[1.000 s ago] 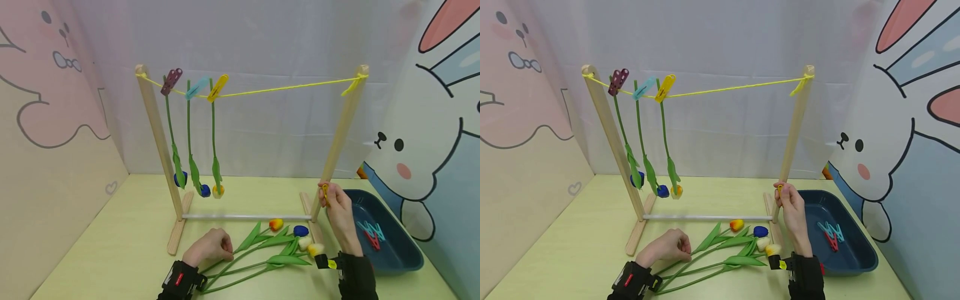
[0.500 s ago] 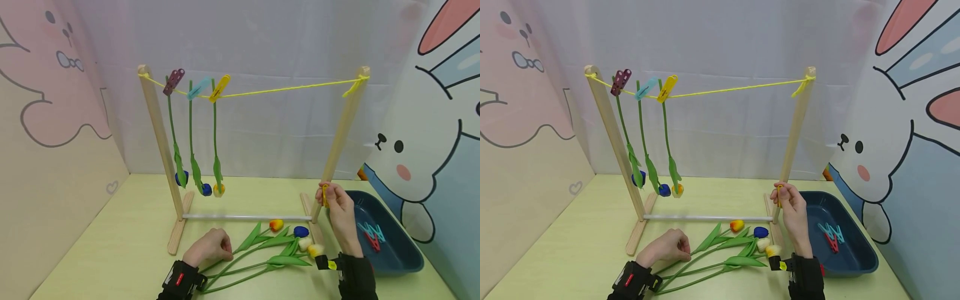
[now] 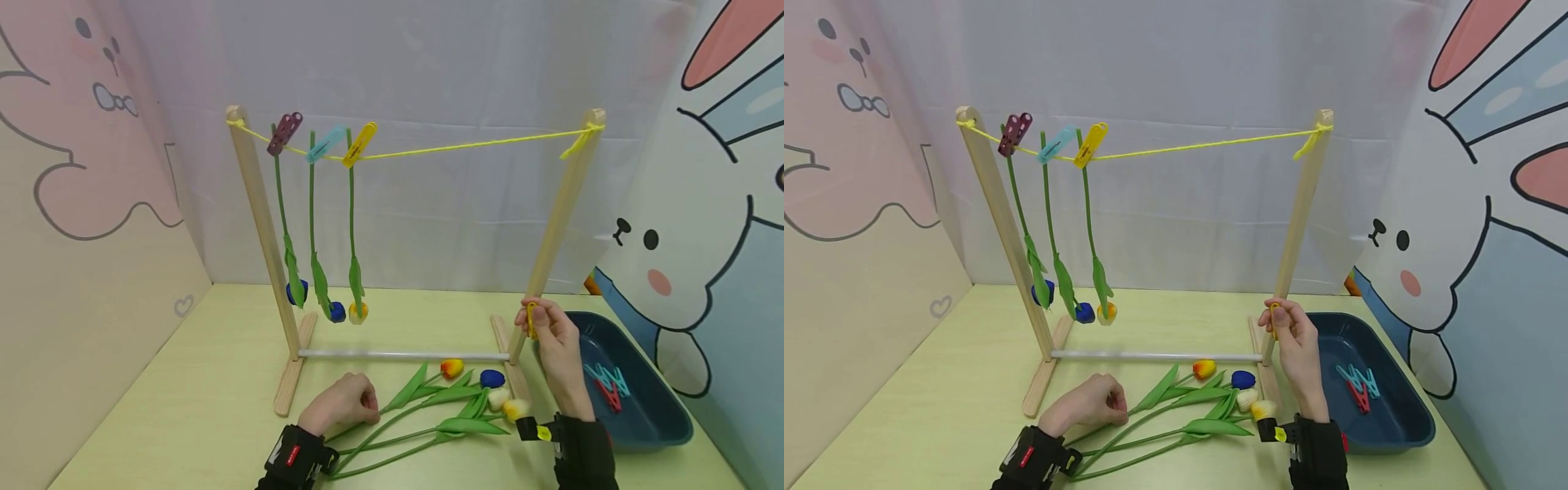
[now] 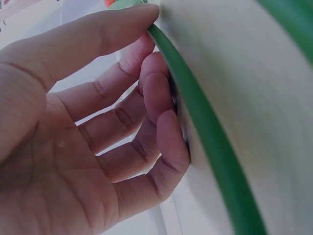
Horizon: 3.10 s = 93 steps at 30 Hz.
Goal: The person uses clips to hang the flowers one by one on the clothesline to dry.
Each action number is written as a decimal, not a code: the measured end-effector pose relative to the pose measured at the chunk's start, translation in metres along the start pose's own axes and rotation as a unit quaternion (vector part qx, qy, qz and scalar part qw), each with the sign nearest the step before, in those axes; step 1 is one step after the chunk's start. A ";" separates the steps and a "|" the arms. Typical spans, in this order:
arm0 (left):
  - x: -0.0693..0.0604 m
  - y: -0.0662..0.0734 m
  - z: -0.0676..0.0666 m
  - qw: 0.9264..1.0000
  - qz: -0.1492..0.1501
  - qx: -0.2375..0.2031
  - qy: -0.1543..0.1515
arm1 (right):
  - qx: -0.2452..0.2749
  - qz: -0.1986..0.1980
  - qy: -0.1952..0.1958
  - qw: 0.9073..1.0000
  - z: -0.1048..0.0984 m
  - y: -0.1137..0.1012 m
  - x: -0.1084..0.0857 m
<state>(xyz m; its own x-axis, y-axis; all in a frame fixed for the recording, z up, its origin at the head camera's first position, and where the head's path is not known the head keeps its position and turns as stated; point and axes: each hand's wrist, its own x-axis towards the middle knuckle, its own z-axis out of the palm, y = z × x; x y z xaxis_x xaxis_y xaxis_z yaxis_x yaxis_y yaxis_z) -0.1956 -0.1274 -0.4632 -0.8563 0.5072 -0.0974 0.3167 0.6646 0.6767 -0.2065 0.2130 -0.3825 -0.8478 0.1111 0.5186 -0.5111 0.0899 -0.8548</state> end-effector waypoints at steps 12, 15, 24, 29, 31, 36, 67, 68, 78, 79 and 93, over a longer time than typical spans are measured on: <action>-0.002 0.001 -0.004 1.000 0.001 0.002 -0.002 | -0.039 0.011 0.018 0.999 0.000 -0.003 -0.001; -0.002 -0.001 -0.007 1.000 0.011 0.013 0.010 | -0.038 0.010 0.031 0.999 0.001 -0.004 -0.001; -0.004 -0.001 -0.015 0.997 0.052 0.051 0.038 | -0.037 0.001 0.051 0.998 0.001 -0.005 0.000; -0.004 0.003 -0.015 0.994 0.055 0.074 0.066 | -0.039 -0.006 0.054 0.998 0.000 -0.004 -0.001; -0.005 0.005 -0.015 0.990 0.054 0.097 0.091 | -0.038 -0.011 0.056 0.998 0.000 -0.004 -0.001; -0.007 0.014 -0.015 0.967 0.059 0.177 0.175 | -0.040 -0.033 0.065 0.997 0.000 -0.005 -0.002; -0.024 0.037 -0.044 0.786 0.165 0.305 0.512 | -0.080 -0.031 0.099 0.991 -0.002 -0.007 -0.003; -0.024 0.038 -0.045 0.791 0.169 0.285 0.514 | -0.080 -0.030 0.098 0.992 -0.002 -0.007 -0.003; -0.023 0.038 -0.051 0.805 0.232 0.036 0.545 | -0.060 -0.037 0.083 0.994 -0.002 -0.008 -0.002; -0.023 0.039 -0.051 0.802 0.240 0.010 0.548 | -0.061 -0.038 0.082 0.994 -0.002 -0.008 -0.002; -0.024 0.043 -0.052 0.780 0.250 -0.202 0.537 | -0.059 -0.056 0.067 0.994 -0.003 -0.006 -0.003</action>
<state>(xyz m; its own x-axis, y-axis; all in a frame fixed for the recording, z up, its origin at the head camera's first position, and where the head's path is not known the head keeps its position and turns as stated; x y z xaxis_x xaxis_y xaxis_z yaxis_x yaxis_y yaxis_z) -0.1821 -0.1393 -0.3940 -0.5833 -0.2500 0.7728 0.7520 0.1935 0.6301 -0.2001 0.2154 -0.3792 -0.7562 0.2235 0.6150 -0.5741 0.2245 -0.7874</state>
